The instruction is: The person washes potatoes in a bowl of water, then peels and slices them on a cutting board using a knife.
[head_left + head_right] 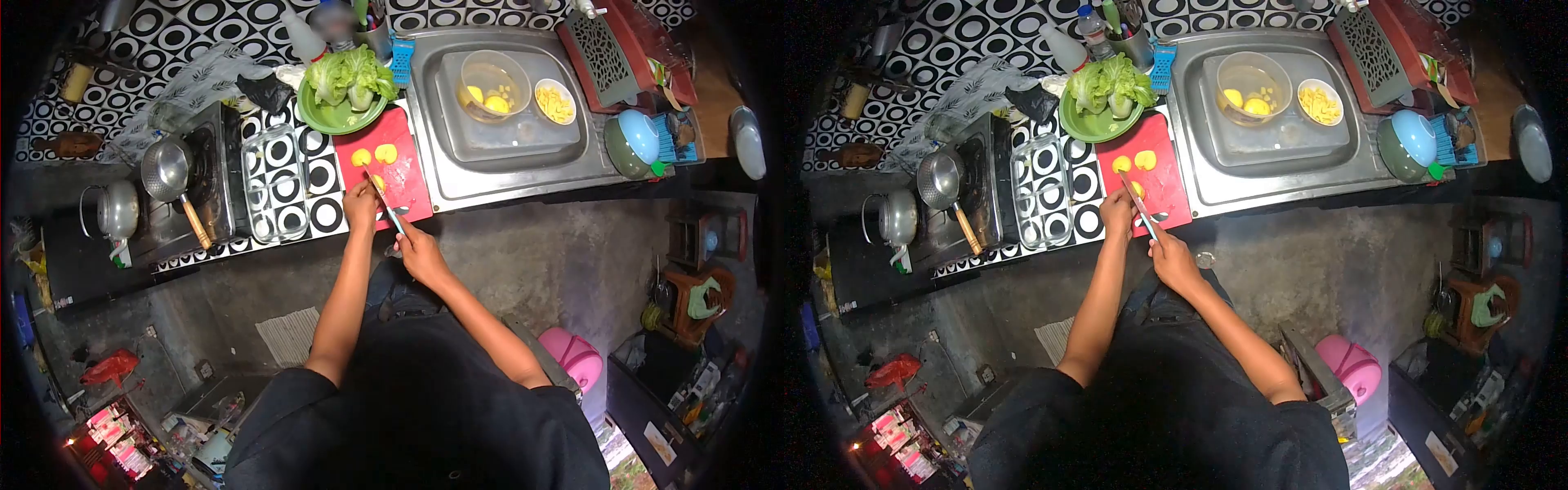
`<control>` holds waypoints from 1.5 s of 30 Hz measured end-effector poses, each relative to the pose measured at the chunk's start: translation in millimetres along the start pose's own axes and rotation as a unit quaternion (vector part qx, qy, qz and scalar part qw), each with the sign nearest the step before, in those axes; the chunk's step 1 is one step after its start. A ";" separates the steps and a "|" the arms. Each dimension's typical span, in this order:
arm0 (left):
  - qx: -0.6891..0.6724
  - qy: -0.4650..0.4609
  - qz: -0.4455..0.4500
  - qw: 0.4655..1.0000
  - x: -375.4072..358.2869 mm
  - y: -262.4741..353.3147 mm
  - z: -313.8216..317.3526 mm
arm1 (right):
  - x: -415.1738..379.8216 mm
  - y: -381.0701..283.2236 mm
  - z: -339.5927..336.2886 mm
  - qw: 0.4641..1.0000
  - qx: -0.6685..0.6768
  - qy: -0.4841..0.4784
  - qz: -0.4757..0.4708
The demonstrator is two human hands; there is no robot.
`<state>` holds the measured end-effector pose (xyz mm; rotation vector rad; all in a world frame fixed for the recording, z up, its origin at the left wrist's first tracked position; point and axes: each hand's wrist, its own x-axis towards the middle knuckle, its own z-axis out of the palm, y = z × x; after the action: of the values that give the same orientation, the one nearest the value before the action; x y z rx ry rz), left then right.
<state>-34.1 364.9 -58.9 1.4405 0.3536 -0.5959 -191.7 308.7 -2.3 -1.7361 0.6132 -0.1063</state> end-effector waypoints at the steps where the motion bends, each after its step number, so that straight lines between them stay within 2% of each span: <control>1: -0.006 0.004 -0.003 1.000 0.4 -0.4 1.9 | 0.5 1.3 -1.3 1.000 0.004 -0.004 0.000; 6: -0.054 0.015 -0.007 0.998 3.6 -8.3 2.7 | 2.5 -6.7 -13.6 0.998 0.019 -0.049 0.019; 15: -0.084 0.025 0.004 0.996 14.7 -29.2 1.1 | 10.1 -6.5 -29.4 0.984 -0.142 -0.044 -0.098; 25: -0.042 0.026 0.016 0.999 4.5 -21.4 12.2 | 14.2 -16.8 -37.0 0.964 -0.231 -0.049 -0.120; 42: 0.005 -0.003 0.021 1.000 7.7 -21.4 7.5 | 19.9 -23.6 -35.0 0.962 -0.235 -0.073 -0.115; 45: 0.017 -0.002 0.023 1.000 8.8 -21.8 7.3 | 24.4 -25.2 -36.2 0.964 -0.217 -0.061 -0.141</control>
<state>-40.6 355.7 -80.9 1.4766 0.3085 -0.5698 -176.3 269.0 24.6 -2.2325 0.3058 -0.0646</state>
